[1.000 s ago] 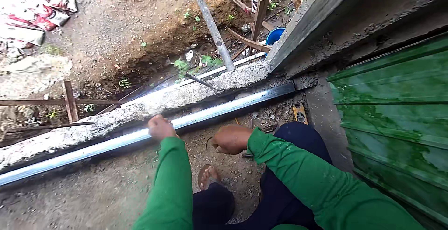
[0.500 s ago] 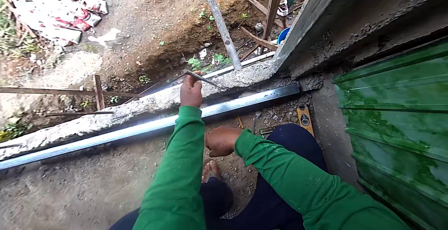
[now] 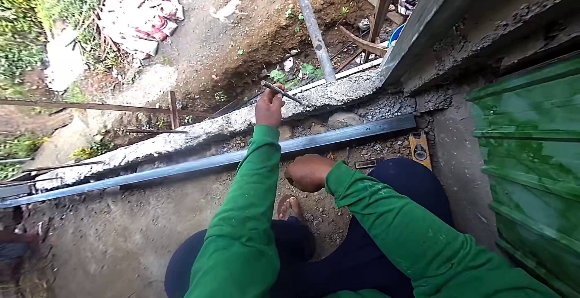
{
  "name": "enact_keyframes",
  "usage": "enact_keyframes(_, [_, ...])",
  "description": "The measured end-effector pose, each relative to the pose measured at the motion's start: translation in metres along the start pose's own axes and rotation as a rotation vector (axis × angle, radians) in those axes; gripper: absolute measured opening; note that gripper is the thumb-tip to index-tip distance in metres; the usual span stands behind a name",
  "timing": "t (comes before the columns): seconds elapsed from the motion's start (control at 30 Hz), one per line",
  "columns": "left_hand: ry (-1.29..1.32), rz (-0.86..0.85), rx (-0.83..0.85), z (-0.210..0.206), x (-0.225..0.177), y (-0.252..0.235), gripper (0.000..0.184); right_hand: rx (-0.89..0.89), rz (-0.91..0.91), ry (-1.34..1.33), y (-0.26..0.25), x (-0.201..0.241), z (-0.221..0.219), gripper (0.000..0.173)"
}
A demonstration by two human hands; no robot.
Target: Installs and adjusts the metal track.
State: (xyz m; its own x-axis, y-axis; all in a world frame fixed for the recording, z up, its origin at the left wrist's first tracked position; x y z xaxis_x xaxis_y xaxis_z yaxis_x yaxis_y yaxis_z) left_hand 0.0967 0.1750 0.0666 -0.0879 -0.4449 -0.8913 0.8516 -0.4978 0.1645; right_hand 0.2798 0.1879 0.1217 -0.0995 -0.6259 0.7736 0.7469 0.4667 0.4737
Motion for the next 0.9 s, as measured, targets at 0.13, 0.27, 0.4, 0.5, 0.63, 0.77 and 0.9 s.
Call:
enact_keyframes(0.13, [-0.018, 0.005, -0.021, 0.0, 0.0, -0.001, 0.03, -0.007, -0.009, 0.011, 0.001, -0.003, 0.002, 0.016])
enact_keyframes(0.27, [-0.018, -0.001, -0.037, -0.001, 0.0, -0.001, 0.03, -0.018, -0.009, 0.016, -0.002, -0.006, 0.002, 0.016])
enact_keyframes(0.4, [-0.032, -0.009, -0.061, -0.002, 0.002, -0.001, 0.03, -0.029, 0.02, 0.009, -0.004, -0.005, 0.001, 0.015])
enact_keyframes(0.5, [-0.043, 0.014, -0.073, -0.002, 0.0, 0.0, 0.031, -0.042, 0.022, -0.008, -0.006, -0.003, 0.003, 0.016])
enact_keyframes(0.63, [-0.205, 0.008, -0.074, -0.005, -0.011, 0.005, 0.032, -0.079, 0.066, -0.043, -0.004, -0.008, 0.0, 0.022])
enact_keyframes(0.77, [-0.263, 0.019, -0.116, 0.005, -0.019, 0.008, 0.033, -0.038, 0.065, -0.01, -0.01, -0.003, 0.001, 0.024])
enact_keyframes(0.9, [-0.296, 0.103, -0.097, 0.007, -0.03, 0.009, 0.038, -0.011, 0.023, -0.001, -0.012, 0.006, 0.005, 0.023])
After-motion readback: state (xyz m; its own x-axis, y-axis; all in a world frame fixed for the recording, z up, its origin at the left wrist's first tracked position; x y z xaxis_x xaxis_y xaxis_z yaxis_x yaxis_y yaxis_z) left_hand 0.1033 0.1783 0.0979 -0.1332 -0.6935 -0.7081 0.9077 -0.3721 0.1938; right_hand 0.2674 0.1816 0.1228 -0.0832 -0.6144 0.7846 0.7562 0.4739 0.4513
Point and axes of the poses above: each hand's wrist, its own y-axis away from the middle knuckle, its own z-axis out of the back of the hand, x = y × z, the point moved 4 cm from there along -y, towards the middle knuckle, and after that the axes turned 5 degrees about -x, right-handed, at the moved point
